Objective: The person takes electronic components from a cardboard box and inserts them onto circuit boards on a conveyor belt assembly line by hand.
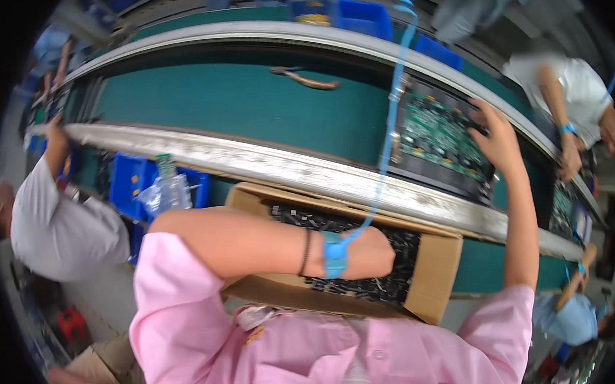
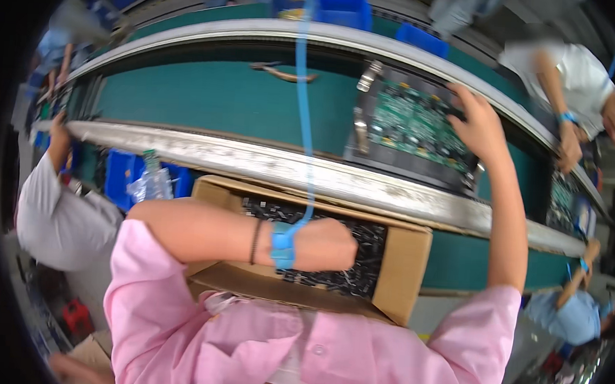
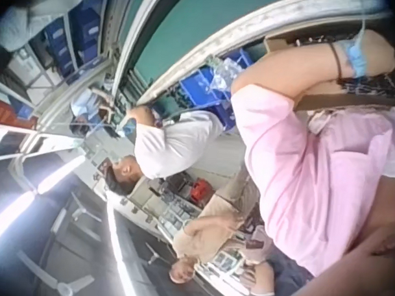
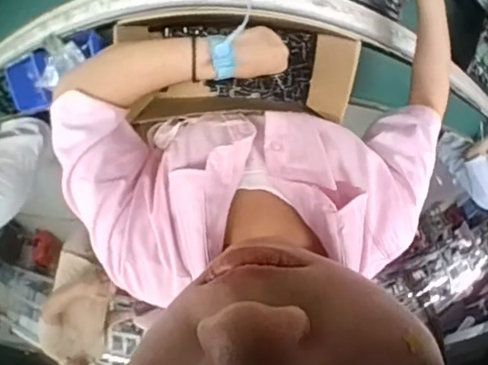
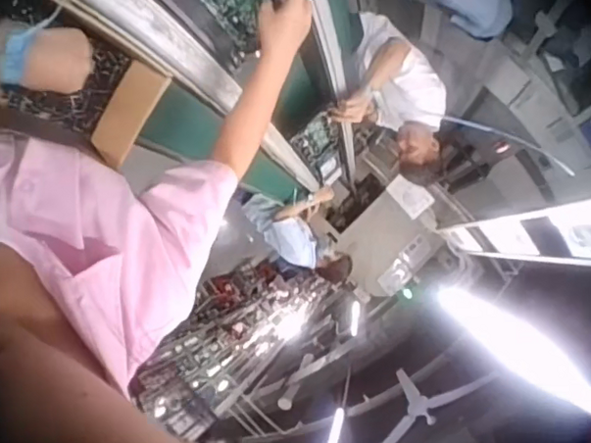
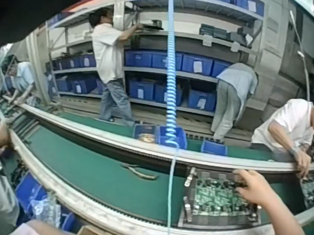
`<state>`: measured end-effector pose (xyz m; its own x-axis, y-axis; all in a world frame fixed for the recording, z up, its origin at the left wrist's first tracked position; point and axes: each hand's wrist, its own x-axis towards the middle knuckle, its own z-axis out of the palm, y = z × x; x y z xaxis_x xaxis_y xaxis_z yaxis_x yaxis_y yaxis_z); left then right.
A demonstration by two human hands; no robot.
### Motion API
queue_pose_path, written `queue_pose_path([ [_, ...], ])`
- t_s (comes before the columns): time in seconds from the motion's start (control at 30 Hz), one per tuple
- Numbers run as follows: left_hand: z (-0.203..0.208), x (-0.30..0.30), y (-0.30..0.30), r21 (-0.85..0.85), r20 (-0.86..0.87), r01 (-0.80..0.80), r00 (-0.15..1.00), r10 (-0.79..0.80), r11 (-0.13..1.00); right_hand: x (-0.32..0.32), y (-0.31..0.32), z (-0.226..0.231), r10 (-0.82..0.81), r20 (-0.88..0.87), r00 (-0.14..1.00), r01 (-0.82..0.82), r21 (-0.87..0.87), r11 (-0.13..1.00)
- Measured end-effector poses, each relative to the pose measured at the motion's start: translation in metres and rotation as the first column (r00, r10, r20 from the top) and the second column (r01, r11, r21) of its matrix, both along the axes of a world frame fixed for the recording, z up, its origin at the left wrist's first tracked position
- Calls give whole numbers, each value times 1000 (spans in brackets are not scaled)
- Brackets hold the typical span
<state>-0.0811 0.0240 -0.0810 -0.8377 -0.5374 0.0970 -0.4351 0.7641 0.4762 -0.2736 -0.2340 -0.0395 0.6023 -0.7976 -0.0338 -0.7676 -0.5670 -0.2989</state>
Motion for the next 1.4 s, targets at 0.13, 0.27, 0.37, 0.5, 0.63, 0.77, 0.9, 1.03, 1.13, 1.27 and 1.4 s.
queue_pose_path([
  [0.13,3,3,0,14,108,-63,992,61,998,-6,10,-3,63,203,977,-46,-87,995],
  [0.27,3,6,0,-51,68,-128,989,131,990,-2,22,9,69,183,981,-55,-79,995],
  [0.37,0,7,-2,-91,19,-106,994,109,990,0,31,14,86,201,976,-70,-85,994],
  [0.5,4,9,-4,-115,-37,-107,994,104,988,3,39,17,134,230,964,-116,-92,989],
  [0.63,9,8,-8,-71,-83,-124,990,118,990,0,45,19,161,220,962,-140,-107,984],
  [0.77,6,7,3,-24,76,-182,980,183,983,5,48,16,226,229,947,-190,-168,967],
  [0.9,8,10,-5,-22,79,-130,988,131,991,-1,47,12,188,199,962,-158,-156,975],
  [1.03,6,9,-5,-19,84,-89,992,90,996,-6,50,10,193,192,962,-161,-172,972],
  [1.13,6,10,-6,2,81,-86,993,86,996,-6,53,13,185,182,966,-153,-176,972],
  [1.27,12,15,-13,163,106,-26,994,8,986,-6,61,23,222,168,960,-189,-193,963],
  [1.4,71,30,-46,503,-186,58,982,42,863,-1,87,45,247,412,877,-256,-33,966],
])
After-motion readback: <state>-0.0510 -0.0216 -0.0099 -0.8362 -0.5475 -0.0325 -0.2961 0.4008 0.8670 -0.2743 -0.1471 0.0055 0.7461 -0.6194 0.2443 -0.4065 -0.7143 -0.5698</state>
